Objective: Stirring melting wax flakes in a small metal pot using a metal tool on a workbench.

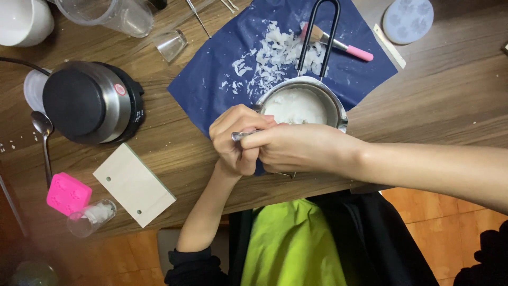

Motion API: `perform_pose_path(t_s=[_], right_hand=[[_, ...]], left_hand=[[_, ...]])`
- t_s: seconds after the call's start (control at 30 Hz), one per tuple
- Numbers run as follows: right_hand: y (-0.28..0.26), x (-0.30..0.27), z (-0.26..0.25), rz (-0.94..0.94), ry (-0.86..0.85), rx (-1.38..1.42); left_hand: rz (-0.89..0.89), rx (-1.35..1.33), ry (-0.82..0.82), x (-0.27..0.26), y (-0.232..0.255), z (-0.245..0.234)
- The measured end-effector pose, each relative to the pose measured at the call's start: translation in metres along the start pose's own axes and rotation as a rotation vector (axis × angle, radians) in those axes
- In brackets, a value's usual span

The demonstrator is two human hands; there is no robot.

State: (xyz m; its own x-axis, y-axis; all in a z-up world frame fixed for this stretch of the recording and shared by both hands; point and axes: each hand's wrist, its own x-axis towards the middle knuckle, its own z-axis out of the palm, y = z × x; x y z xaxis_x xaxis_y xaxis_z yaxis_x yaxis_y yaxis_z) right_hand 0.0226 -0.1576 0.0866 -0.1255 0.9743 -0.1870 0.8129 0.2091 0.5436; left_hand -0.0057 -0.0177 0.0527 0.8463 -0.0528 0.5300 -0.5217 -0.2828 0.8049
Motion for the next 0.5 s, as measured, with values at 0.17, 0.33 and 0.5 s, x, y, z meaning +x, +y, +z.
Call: perform_pose_path(t_s=[0.17, 0.33, 0.5], right_hand=[[-0.002, 0.005, 0.010, -0.024, 0.004, 0.040], [0.007, -0.001, 0.016, -0.012, 0.030, 0.108], [0.023, -0.016, 0.012, 0.165, -0.060, 0.193]], left_hand=[[0.066, -0.024, 0.019, -0.001, -0.009, 0.002], [0.068, 0.044, 0.003, 0.005, -0.009, 0.002], [0.056, 0.294, -0.110, 0.008, -0.009, 0.004]])
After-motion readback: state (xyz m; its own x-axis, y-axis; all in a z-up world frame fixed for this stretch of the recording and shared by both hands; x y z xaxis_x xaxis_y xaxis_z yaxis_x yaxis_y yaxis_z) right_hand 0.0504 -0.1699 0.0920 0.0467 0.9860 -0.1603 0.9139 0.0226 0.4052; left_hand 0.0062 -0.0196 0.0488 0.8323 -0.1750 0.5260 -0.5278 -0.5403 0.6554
